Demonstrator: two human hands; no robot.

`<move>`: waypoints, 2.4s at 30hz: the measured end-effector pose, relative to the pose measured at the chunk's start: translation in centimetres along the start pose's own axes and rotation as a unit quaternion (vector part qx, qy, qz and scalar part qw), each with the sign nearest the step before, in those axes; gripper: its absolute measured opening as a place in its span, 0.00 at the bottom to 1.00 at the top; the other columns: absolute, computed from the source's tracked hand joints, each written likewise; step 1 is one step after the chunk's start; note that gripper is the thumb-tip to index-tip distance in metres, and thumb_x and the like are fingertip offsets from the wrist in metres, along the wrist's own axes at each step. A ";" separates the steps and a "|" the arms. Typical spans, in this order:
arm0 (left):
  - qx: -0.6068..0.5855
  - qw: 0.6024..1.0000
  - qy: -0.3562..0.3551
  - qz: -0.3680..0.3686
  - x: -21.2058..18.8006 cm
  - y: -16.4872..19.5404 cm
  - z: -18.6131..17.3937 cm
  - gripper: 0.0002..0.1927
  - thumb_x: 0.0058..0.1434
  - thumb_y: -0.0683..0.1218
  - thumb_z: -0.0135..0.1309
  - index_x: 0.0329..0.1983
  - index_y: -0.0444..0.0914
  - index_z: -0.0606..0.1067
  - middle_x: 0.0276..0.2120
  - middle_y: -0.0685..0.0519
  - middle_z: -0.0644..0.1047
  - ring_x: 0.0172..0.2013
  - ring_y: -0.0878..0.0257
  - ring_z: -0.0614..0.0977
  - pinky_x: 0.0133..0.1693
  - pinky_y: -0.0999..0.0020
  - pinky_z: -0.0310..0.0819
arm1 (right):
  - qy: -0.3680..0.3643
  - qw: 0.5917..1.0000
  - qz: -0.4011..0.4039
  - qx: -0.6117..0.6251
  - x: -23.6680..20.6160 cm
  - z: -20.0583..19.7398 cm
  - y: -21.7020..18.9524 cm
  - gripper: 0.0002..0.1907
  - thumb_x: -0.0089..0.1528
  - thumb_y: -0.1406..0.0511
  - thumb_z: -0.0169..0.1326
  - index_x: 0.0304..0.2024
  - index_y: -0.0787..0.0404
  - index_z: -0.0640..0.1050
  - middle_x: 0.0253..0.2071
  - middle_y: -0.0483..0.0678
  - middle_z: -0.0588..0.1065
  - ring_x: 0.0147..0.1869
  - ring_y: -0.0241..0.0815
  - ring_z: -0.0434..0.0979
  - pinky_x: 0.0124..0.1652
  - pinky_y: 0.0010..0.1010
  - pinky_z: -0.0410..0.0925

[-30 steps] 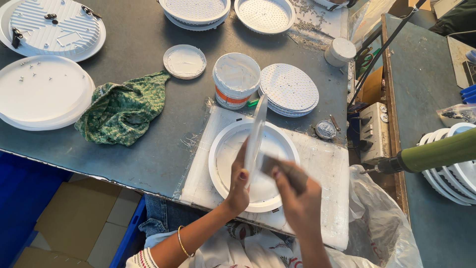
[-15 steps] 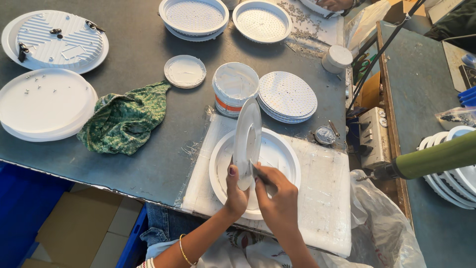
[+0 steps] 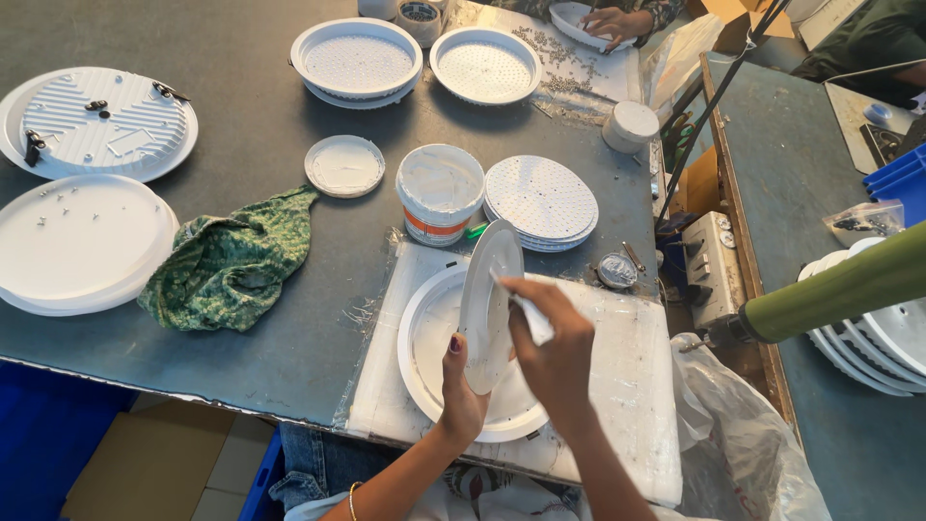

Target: The person holds round LED light panels and uses a flat metal scraper to spread white paste from a bucket onto the panel rims and backs, working one panel at a time. They set finished panels aside, pick up new ones, and briefly wipe the scraper on a cloth between panels.

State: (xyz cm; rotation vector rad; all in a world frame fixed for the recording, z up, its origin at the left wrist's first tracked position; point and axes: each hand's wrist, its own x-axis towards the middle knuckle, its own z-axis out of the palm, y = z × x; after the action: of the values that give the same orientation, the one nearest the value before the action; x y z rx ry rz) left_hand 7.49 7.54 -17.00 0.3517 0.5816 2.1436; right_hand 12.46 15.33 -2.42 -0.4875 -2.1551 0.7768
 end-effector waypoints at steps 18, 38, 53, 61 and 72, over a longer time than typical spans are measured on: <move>-0.034 0.998 0.055 -0.018 -0.9 1.6 0.8 0.40 0.64 0.70 0.45 0.67 0.36 0.66 0.55 0.47 0.75 0.56 0.55 0.75 0.59 0.51 0.69 | 0.030 0.999 0.016 -0.007 -0.3 0.8 2.1 0.17 0.58 0.77 0.57 0.49 0.60 0.81 0.45 0.52 0.82 0.49 0.47 0.85 0.49 0.34 0.74; 0.002 0.998 0.065 -0.016 -1.1 2.1 1.3 0.42 0.64 0.71 0.44 0.64 0.34 0.67 0.52 0.47 0.76 0.52 0.57 0.79 0.56 0.54 0.74 | 0.006 0.997 0.081 0.004 -2.3 0.6 2.2 0.16 0.59 0.77 0.55 0.49 0.64 0.82 0.45 0.52 0.82 0.47 0.43 0.84 0.48 0.31 0.74; -0.061 0.992 0.088 -0.068 -0.4 5.4 3.4 0.45 0.60 0.74 0.46 0.69 0.39 0.63 0.56 0.50 0.73 0.58 0.60 0.76 0.57 0.61 0.70 | -0.122 0.991 -0.031 0.038 -2.6 -0.6 -3.0 0.21 0.58 0.80 0.54 0.53 0.62 0.79 0.51 0.52 0.79 0.54 0.48 0.84 0.51 0.33 0.76; -0.089 0.984 0.138 -0.070 -0.4 8.4 3.6 0.44 0.59 0.72 0.46 0.70 0.43 0.62 0.58 0.50 0.73 0.58 0.57 0.76 0.57 0.58 0.70 | -0.225 0.960 -0.165 -0.033 -5.6 -0.3 -0.6 0.24 0.54 0.77 0.57 0.53 0.61 0.80 0.52 0.48 0.79 0.61 0.48 0.78 0.68 0.49 0.61; -0.090 0.983 0.058 -0.150 -1.1 8.7 4.6 0.45 0.57 0.76 0.42 0.70 0.45 0.62 0.59 0.49 0.73 0.59 0.52 0.75 0.51 0.40 0.73 | -0.126 0.992 -0.023 0.003 0.3 -1.6 2.1 0.22 0.61 0.79 0.52 0.55 0.57 0.80 0.50 0.50 0.81 0.56 0.47 0.82 0.64 0.43 0.65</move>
State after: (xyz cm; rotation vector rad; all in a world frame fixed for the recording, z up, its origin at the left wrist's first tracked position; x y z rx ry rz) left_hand 4.25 3.45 -8.58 0.0344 0.4683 1.9144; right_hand 13.75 17.66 -2.88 -0.3496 -2.3864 0.8555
